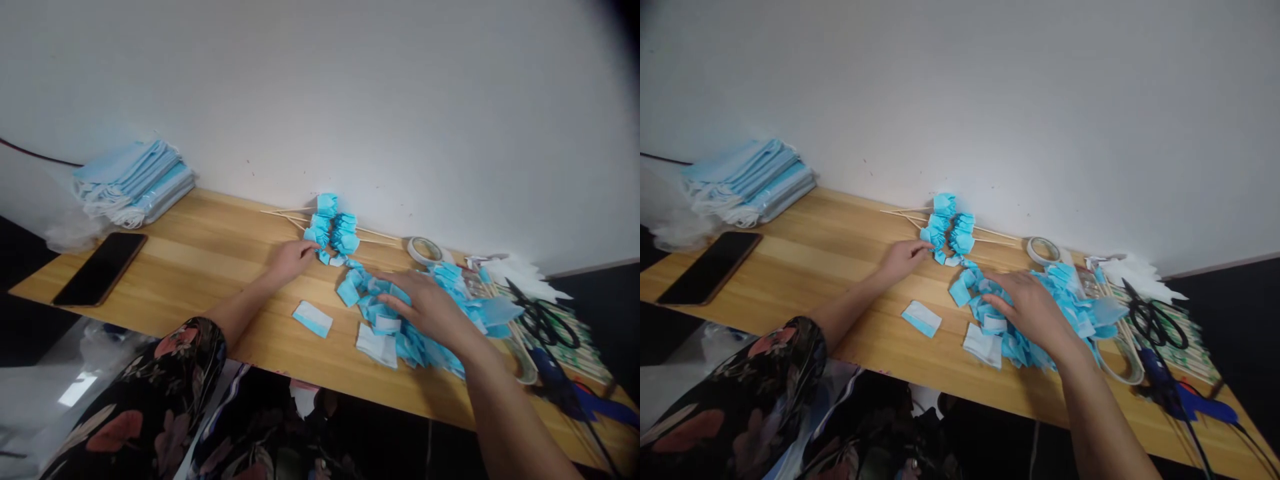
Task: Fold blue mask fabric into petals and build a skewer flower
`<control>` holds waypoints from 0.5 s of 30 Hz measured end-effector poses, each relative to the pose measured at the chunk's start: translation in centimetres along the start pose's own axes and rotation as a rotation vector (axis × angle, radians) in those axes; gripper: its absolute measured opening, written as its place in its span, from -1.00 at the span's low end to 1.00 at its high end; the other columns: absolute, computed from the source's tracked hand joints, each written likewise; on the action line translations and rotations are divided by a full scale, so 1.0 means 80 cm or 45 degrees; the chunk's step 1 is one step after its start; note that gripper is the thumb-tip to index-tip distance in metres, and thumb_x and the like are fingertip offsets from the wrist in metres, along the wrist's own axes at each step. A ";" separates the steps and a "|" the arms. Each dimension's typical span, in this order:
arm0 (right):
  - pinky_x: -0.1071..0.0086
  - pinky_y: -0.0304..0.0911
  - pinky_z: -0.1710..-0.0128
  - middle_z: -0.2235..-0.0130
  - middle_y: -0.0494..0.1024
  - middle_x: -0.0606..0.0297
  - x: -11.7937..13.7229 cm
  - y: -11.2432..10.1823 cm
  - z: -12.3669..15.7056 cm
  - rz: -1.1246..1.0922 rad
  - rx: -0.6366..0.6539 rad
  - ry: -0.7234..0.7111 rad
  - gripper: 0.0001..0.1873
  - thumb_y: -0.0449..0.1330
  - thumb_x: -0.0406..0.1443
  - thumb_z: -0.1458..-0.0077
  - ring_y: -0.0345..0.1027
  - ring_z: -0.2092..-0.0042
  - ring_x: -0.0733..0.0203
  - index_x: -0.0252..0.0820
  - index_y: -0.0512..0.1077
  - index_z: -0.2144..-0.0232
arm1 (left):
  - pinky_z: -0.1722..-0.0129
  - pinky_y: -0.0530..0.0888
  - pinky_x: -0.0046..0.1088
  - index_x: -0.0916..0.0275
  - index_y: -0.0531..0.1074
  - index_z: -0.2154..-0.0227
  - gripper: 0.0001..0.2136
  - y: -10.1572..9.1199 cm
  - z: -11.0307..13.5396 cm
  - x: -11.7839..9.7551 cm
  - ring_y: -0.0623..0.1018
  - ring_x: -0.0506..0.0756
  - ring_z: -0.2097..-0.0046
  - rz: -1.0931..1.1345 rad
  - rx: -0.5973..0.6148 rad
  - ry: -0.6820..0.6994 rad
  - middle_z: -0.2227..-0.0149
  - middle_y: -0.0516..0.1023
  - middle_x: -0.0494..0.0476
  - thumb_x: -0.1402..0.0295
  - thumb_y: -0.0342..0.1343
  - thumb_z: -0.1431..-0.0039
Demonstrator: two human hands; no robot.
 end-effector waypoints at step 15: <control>0.25 0.28 0.16 0.12 0.68 -0.09 0.063 0.057 -0.137 0.343 0.301 0.113 -0.69 0.08 -0.41 -0.40 0.56 0.09 -0.05 -0.28 0.63 0.04 | -0.03 0.51 -0.27 0.19 0.62 -0.12 -0.61 0.021 0.004 -0.012 0.61 0.23 -0.01 -0.624 0.246 0.365 0.10 0.65 0.29 0.49 0.01 -0.37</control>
Point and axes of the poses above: each hand's wrist, its own z-axis away from the middle knuckle, its own y-axis out of the palm, x = y × z, the point moved 4 cm from there along -z, towards the middle knuckle
